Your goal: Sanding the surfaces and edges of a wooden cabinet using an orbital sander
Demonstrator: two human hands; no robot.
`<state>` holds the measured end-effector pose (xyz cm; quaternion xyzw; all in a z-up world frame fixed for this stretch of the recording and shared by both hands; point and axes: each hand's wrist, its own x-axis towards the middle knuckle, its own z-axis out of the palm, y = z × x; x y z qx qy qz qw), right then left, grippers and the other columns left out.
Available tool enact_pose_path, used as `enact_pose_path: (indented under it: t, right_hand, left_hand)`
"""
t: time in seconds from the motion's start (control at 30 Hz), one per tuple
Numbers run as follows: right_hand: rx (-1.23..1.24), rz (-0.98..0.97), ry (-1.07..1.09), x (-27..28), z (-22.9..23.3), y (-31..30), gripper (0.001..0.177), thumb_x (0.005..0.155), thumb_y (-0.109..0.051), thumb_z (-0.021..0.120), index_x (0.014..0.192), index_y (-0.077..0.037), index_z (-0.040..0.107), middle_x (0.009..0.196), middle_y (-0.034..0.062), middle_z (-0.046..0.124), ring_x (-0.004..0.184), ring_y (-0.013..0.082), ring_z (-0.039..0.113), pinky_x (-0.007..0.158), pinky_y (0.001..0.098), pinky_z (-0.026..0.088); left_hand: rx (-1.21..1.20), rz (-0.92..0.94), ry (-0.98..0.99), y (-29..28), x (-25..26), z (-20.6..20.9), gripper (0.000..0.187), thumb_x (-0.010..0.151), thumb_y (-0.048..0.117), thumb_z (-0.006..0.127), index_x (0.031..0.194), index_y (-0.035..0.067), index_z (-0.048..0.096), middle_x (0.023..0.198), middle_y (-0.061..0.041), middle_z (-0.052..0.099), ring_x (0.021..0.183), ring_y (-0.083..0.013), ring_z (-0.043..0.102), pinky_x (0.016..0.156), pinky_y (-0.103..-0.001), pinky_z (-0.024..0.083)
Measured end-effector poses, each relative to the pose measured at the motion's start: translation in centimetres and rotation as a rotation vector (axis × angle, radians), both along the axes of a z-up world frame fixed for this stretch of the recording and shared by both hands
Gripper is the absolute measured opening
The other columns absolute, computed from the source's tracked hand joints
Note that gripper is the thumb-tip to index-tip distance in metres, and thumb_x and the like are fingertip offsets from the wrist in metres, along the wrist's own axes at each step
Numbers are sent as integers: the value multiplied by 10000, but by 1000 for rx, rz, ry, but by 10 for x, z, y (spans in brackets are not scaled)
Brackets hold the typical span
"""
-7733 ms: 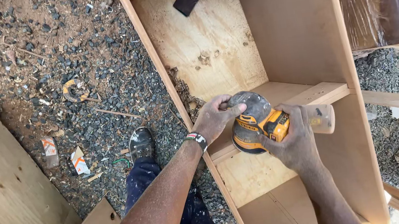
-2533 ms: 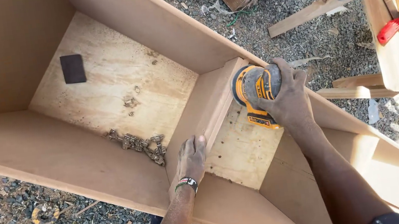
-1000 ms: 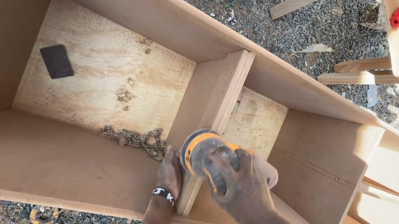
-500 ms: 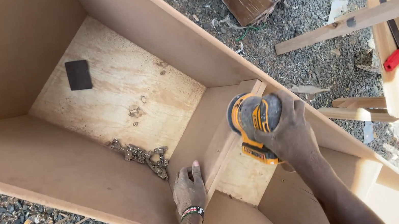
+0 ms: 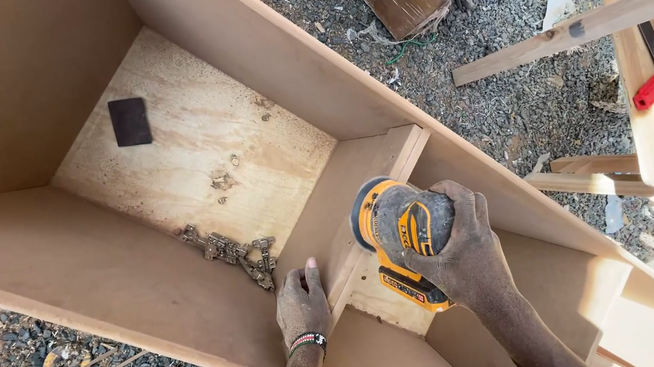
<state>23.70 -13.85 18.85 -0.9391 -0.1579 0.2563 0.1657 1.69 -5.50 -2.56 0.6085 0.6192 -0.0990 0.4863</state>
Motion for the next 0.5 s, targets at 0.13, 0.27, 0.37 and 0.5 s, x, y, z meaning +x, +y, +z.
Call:
enact_pose_path:
  t: [0.13, 0.27, 0.37, 0.5]
  right_hand:
    - [-38, -13, -33, -5, 7, 4, 1149, 616, -570, 1076, 1621, -349, 567, 1486, 23, 579, 1271, 264, 745, 1085, 555, 648]
    - [-66, 37, -170, -16, -4, 8, 1140, 717, -648, 992, 1722, -345, 546, 1616, 18, 592, 1421, 237, 720, 1069, 639, 658]
    - [-122, 15, -114, -20, -4, 15, 1031, 776, -656, 966, 1688, -418, 548, 1579, 11, 564, 1402, 305, 722, 1096, 668, 629]
    - [-163, 2, 52, -22, 22, 30, 1101, 827, -395, 995, 1762, -443, 416, 1586, 153, 492, 1428, 579, 716, 1195, 690, 638]
  left_hand:
    - [27, -15, 6, 1, 2, 3, 660, 1183, 688, 462, 1112, 141, 824, 1191, -133, 871, 1161, -400, 776, 981, -594, 596]
    - [7, -4, 6, 5, 3, 11, 693, 1180, 695, 457, 1115, 118, 836, 1190, -142, 876, 1158, -394, 779, 1005, -585, 595]
    - [-5, -6, 13, 8, 4, 16, 698, 1182, 703, 453, 1050, 121, 814, 1136, -138, 873, 1108, -399, 775, 973, -584, 582]
    - [-132, -54, 65, 13, -1, 12, 697, 1188, 798, 500, 1277, 202, 851, 1284, -108, 849, 1422, -346, 758, 1248, -575, 597]
